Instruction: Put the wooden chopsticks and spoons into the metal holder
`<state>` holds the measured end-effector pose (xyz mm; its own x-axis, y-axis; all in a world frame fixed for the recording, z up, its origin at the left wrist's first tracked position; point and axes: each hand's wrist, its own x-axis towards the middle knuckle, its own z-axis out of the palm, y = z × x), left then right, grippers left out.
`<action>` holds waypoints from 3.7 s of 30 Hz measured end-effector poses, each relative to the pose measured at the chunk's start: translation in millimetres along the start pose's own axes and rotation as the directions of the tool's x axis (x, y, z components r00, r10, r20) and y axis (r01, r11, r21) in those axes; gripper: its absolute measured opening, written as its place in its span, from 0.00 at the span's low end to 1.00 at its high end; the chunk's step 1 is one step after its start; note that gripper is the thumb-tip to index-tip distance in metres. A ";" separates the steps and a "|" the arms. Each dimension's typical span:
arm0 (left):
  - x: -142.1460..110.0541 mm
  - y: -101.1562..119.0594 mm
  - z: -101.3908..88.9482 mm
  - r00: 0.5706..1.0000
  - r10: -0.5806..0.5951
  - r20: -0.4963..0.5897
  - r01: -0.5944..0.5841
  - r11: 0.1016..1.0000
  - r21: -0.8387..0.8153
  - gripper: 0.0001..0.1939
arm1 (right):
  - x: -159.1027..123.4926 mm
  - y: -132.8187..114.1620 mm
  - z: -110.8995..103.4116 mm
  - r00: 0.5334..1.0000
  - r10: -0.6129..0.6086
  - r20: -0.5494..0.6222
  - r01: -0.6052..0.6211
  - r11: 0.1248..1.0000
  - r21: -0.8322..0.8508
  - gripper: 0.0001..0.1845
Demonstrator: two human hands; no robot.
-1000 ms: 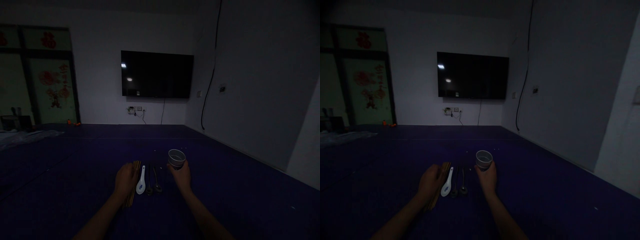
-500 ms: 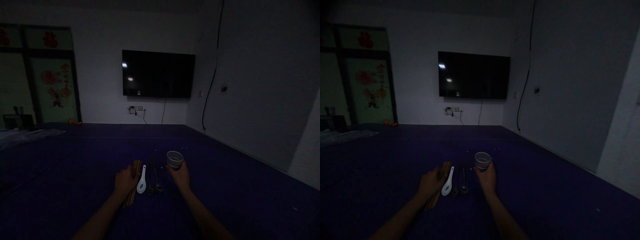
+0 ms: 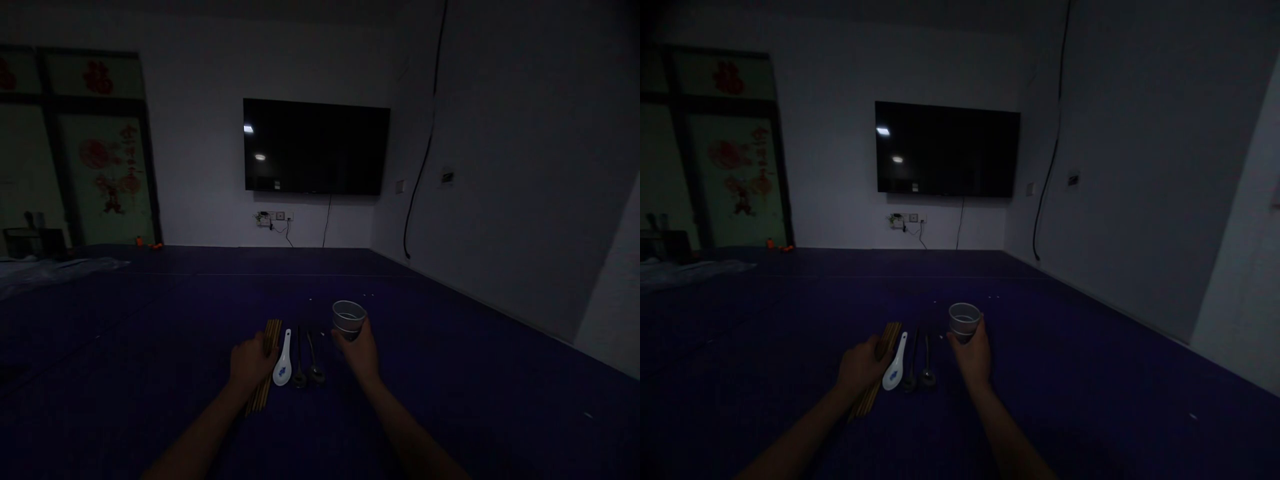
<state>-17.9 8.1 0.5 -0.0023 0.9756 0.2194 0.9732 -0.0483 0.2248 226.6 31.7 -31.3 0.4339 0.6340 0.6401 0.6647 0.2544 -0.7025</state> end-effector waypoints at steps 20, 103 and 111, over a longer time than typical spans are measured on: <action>0.3 1.1 -0.5 0.999 -0.048 0.005 0.048 0.999 0.013 0.22 | -19.3 -70.1 -23.5 0.907 -0.418 -0.044 0.412 0.905 -0.108 0.29; 4.9 -10.2 -10.3 0.999 -0.044 0.012 0.040 0.979 0.200 0.21 | -36.8 -79.6 -18.1 0.773 -0.114 0.624 0.348 0.899 -0.267 0.17; 6.3 -12.2 -7.7 0.999 0.001 0.050 -0.012 0.977 0.215 0.22 | -36.8 -79.5 -17.6 0.775 -0.106 0.623 0.353 0.891 -0.287 0.16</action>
<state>-31.5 13.3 6.4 0.0106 0.9851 0.1715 0.9998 -0.0130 0.0130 168.5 -24.7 6.5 -0.1131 0.9193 0.3769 0.9195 0.2406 -0.3107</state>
